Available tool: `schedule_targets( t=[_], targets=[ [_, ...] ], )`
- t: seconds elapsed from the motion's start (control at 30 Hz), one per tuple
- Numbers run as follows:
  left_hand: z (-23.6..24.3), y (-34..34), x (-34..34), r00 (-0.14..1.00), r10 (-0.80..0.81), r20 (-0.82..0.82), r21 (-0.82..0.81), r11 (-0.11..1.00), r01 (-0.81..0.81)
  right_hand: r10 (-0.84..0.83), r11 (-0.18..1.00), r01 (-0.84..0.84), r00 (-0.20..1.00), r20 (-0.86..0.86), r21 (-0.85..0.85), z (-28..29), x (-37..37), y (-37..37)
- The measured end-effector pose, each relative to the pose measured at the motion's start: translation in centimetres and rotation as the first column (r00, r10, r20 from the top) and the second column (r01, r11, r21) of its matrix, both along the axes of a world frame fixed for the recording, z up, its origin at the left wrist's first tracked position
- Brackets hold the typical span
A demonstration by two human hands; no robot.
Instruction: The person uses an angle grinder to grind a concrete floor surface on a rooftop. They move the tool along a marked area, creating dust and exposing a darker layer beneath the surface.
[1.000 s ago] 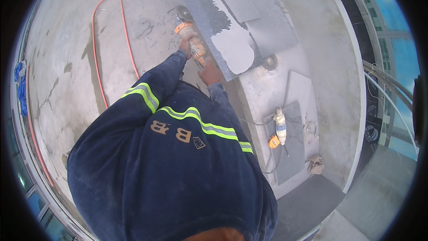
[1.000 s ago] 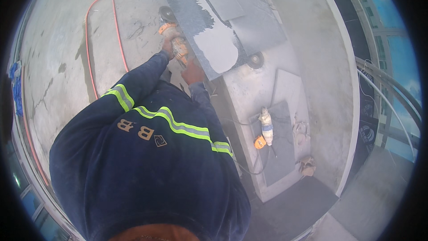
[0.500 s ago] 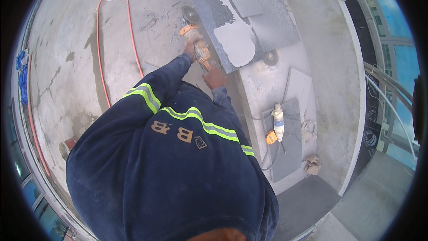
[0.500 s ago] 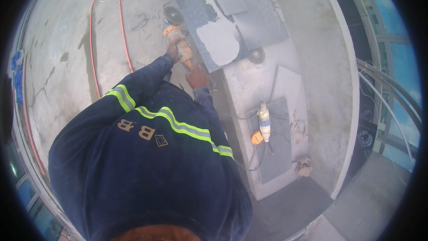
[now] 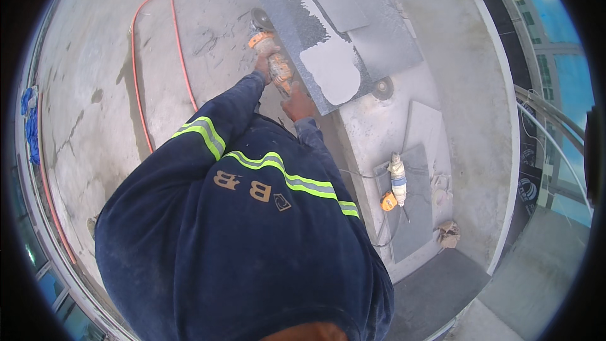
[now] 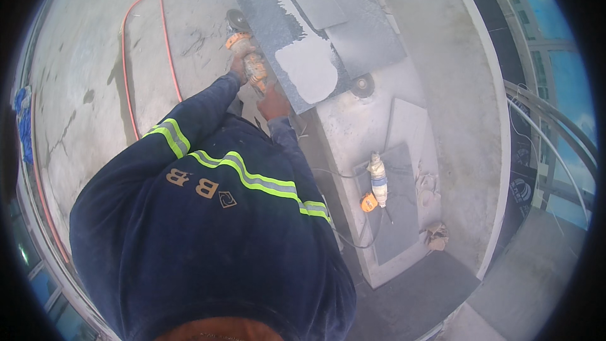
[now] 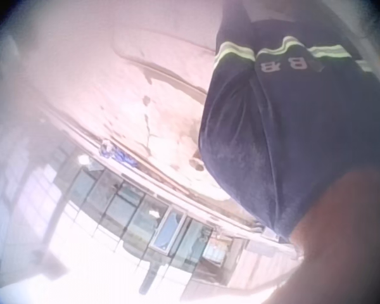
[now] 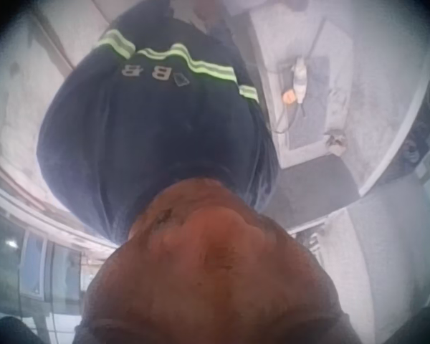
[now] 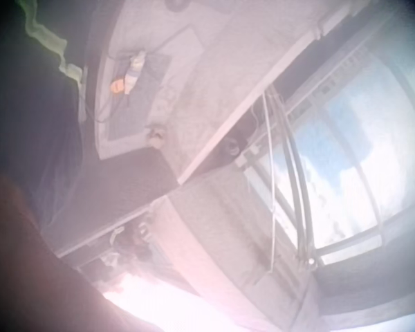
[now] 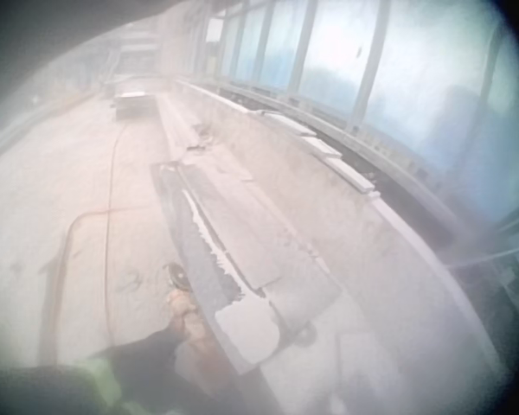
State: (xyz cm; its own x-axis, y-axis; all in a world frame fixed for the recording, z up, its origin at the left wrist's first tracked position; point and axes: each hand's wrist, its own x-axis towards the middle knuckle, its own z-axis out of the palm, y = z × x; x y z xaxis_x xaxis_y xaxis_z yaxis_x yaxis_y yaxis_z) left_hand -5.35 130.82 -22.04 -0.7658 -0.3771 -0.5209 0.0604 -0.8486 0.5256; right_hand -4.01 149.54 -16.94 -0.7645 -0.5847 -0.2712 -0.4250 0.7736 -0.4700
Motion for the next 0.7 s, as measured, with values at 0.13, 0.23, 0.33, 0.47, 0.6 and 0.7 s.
schedule_targets(
  t=[0.13,0.23,0.33,0.47,0.6,0.7],
  targets=[
    [0.3,1.1,0.6,0.999,0.039,0.003,-0.026,0.999,-0.039,0.0,1.0,0.0,1.0,-0.004,0.013,0.4,0.5,0.9],
    [0.7,3.1,2.0,0.997,0.075,-0.001,-0.067,0.995,-0.075,0.004,1.0,-0.004,1.0,0.002,0.014,0.7,1.6,2.6],
    [0.9,4.5,3.1,0.998,0.064,-0.007,-0.055,0.996,-0.065,0.002,0.999,-0.004,0.999,0.039,0.046,1.0,2.5,4.0],
    [0.7,5.5,3.8,0.999,0.047,-0.009,-0.003,0.999,-0.047,0.0,0.996,-0.008,0.996,0.087,0.092,1.4,2.9,5.0],
    [0.5,5.5,3.5,0.998,0.056,0.005,0.024,0.998,-0.056,0.001,0.997,-0.006,0.997,0.072,0.073,1.3,2.7,5.0],
    [0.4,4.7,2.8,0.999,0.051,0.013,0.003,0.999,-0.051,0.006,0.999,-0.009,0.998,0.059,0.041,1.0,2.0,4.3]
  ],
)
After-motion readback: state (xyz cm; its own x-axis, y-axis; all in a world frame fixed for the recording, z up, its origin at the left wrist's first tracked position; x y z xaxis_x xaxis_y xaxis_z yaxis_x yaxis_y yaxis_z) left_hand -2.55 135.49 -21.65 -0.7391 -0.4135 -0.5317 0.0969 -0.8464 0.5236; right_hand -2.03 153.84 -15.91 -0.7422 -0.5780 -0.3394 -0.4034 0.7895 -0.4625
